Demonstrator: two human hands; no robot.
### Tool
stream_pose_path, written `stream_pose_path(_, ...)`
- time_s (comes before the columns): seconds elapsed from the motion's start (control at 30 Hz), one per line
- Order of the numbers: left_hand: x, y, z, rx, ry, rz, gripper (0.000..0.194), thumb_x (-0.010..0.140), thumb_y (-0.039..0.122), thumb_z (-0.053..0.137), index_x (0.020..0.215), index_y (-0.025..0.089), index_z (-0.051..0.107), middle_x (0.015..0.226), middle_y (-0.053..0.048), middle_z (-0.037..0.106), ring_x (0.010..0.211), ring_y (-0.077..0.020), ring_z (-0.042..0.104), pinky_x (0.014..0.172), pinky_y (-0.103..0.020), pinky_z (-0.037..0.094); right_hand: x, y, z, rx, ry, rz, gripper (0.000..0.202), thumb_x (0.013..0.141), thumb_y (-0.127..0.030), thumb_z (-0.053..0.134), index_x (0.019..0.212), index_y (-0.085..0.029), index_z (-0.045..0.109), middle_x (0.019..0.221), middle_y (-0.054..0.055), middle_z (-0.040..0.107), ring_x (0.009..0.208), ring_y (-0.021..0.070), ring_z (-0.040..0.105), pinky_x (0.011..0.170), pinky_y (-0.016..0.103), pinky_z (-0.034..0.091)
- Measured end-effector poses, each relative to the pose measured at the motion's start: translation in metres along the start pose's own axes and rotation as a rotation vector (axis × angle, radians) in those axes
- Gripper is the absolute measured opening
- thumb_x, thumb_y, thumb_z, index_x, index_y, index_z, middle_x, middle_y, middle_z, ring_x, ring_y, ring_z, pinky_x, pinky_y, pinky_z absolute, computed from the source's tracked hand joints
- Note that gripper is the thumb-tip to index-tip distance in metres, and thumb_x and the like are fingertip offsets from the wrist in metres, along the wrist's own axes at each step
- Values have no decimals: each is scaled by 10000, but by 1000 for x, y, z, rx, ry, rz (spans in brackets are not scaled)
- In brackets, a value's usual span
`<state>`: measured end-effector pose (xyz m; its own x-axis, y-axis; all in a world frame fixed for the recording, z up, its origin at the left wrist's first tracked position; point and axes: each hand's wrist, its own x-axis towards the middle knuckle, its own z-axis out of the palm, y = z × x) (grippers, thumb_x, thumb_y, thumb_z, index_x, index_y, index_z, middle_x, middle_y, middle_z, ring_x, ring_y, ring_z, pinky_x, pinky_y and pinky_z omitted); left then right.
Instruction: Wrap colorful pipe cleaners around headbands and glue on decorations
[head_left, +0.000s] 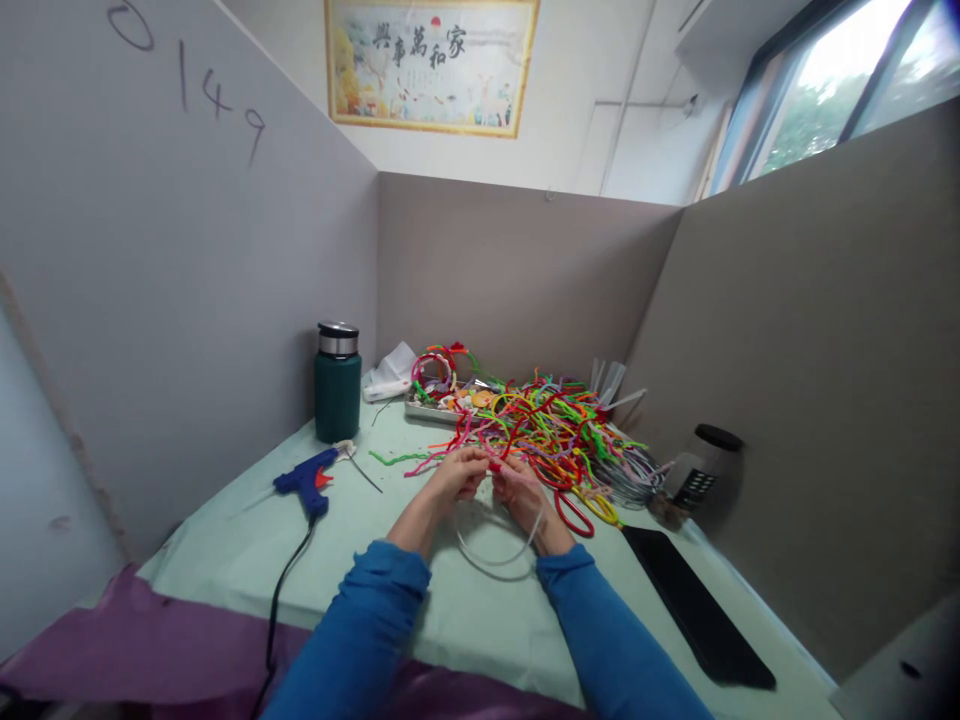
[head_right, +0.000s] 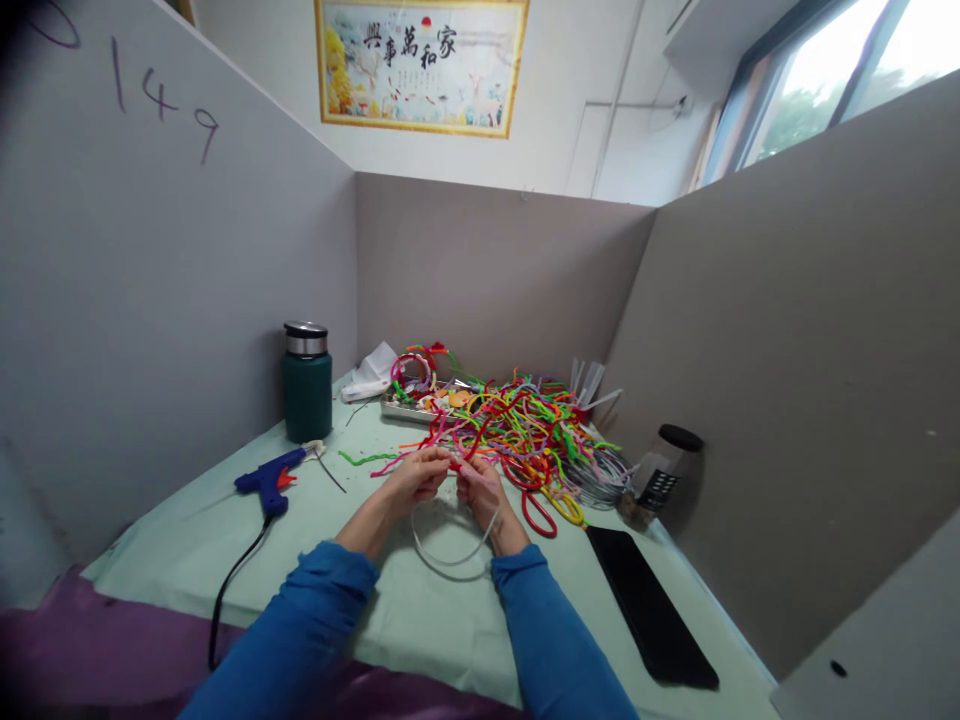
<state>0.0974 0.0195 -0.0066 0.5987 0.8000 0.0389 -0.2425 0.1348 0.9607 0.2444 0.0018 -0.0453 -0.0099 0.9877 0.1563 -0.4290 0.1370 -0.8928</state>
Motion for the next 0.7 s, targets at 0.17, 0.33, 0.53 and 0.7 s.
stream_pose_path(0.17, 4, 1, -2, -105, 64, 18, 305, 576, 195, 675, 862, 138, 586, 466, 113, 315, 376, -21, 166, 397, -195, 57, 0, -1, 2, 56, 17, -13, 280, 605, -315, 800, 630, -179, 556, 498, -72, 408, 441, 60, 345, 410, 194, 244)
stream_pose_path(0.33, 8, -1, -5, -179, 181, 40, 258, 588, 178, 676, 816, 142, 561, 466, 113, 305, 373, -18, 178, 387, -185, 75, 3, 3, 2, -4, 66, -50, 248, 591, -310, 815, 689, -188, 622, 506, -60, 447, 451, 78, 361, 419, 218, 263)
stream_pose_path(0.53, 9, -6, -6, -78, 290, 48, 189, 642, 191, 669, 788, 144, 558, 459, 98, 341, 357, -24, 212, 370, -183, 107, 0, 3, 2, -106, 8, -43, 299, 636, -422, 794, 652, -177, 622, 535, -34, 500, 442, 70, 368, 419, 218, 249)
stream_pose_path(0.7, 16, -17, -9, 189, 398, 135, 113, 705, 219, 638, 768, 126, 627, 514, 34, 495, 410, -65, 382, 413, -194, 275, -1, 2, 3, -167, -15, -34, 390, 685, -523, 733, 592, -167, 601, 509, -14, 536, 411, 66, 374, 405, 219, 228)
